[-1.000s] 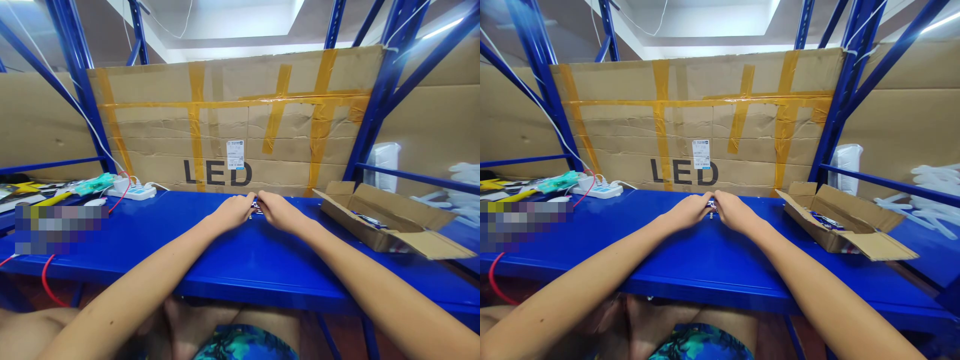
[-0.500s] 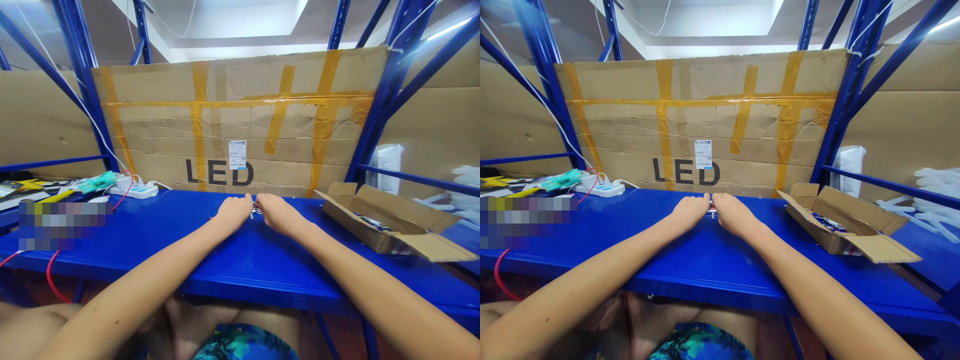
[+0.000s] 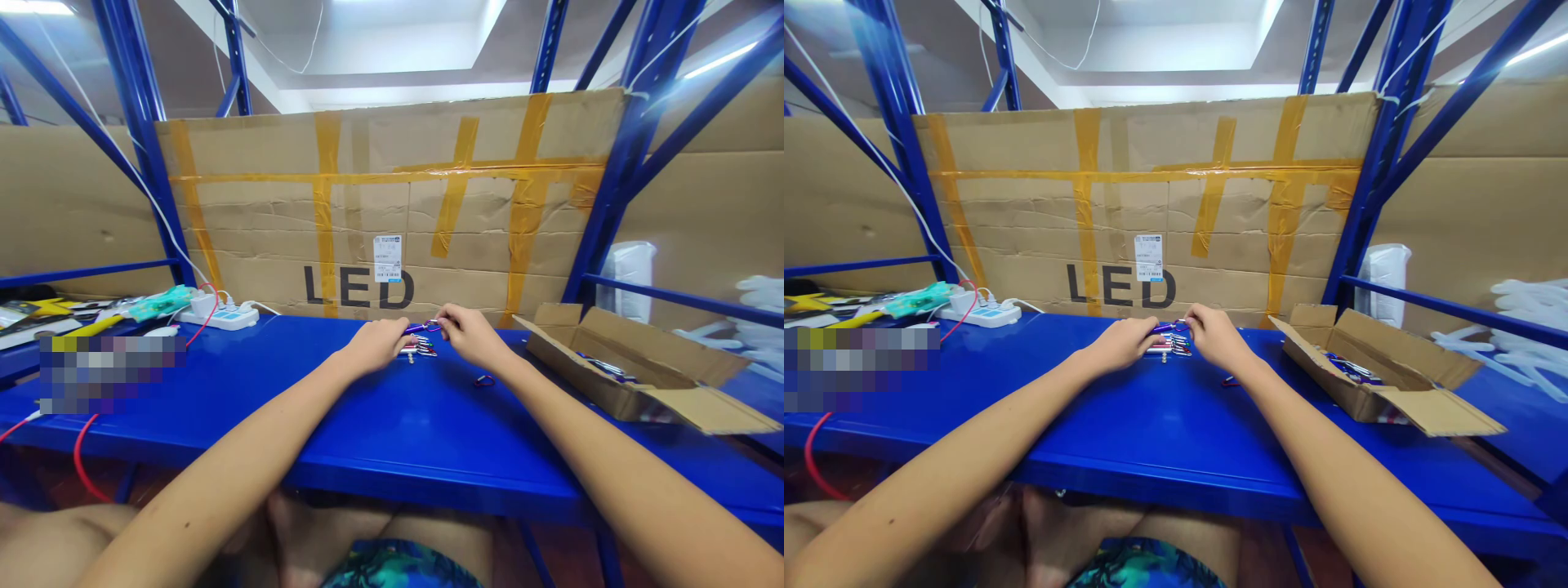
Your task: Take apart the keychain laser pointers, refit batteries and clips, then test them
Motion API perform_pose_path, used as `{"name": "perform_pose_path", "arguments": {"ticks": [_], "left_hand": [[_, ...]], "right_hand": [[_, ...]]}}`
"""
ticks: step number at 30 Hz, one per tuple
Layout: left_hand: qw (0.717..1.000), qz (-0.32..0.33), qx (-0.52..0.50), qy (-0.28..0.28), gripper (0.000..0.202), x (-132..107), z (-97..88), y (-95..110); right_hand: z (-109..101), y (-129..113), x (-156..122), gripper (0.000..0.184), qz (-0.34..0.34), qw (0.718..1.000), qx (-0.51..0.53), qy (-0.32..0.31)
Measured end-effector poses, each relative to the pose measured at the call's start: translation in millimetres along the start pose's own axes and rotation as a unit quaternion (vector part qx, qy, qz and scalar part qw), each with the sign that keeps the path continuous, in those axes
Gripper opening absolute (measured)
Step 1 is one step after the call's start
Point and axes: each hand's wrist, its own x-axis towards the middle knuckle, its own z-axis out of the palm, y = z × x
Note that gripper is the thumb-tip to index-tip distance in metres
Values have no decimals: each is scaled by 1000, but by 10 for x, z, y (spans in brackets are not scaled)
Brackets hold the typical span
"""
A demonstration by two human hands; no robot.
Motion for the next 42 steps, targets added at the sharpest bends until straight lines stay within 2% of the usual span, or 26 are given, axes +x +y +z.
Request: {"name": "perform_pose_path", "arguments": {"ticks": [5, 7, 9, 11, 15, 18, 20, 22, 23, 25, 27, 28, 30, 32, 35, 38, 42], "left_hand": [[1000, 6, -8, 28, 28, 7, -26, -87], [999, 17, -2, 34, 27, 6, -33, -90], [999, 31, 9, 42, 26, 7, -32, -72], [998, 43, 24, 47, 24, 8, -27, -42], [997, 48, 37, 49, 22, 3, -5, 4], [997, 21, -34, 68, 20, 5, 22, -18], [984, -14, -151, 93, 27, 27, 36, -65], [941, -68, -308, 119, 29, 68, 31, -129], [905, -101, -391, 131, 28, 90, 17, -162], [807, -154, -553, 136, 24, 126, -30, -221], [705, -160, -679, 127, 35, 136, -87, -260], [665, -153, -721, 117, 43, 133, -111, -271], [611, -141, -772, 100, 55, 116, -142, -277], [585, -142, -794, 90, 62, 101, -150, -271], [567, -146, -806, 86, 66, 95, -142, -257], [567, -154, -804, 87, 66, 101, -138, -247], [580, -173, -791, 90, 65, 110, -130, -235]], "right_hand": [[-40, 56, 8, 17, 45, 999, -20, -19], [-17, 35, -8, 14, 13, 999, -21, -21], [27, -12, -31, 18, -48, 998, -22, -27], [76, -69, -54, 21, -87, 994, -30, -53], [126, -142, -80, 21, -81, 990, -46, -108], [113, -145, -87, 23, -83, 991, -54, -92], [93, -136, -88, 24, -82, 992, -61, -75], [74, -127, -86, 24, -79, 992, -68, -66], [65, -123, -84, 25, -76, 992, -73, -65], [50, -117, -80, 26, -73, 992, -83, -67], [40, -115, -78, 26, -69, 991, -94, -66], [38, -116, -77, 26, -67, 991, -99, -63], [35, -122, -77, 26, -64, 990, -111, -57], [33, -133, -78, 26, -63, 989, -121, -57], [28, -153, -80, 25, -59, 988, -128, -66], [20, -169, -82, 25, -43, 989, -128, -60], [13, -166, -83, 27, -17, 988, -144, -49]]}}
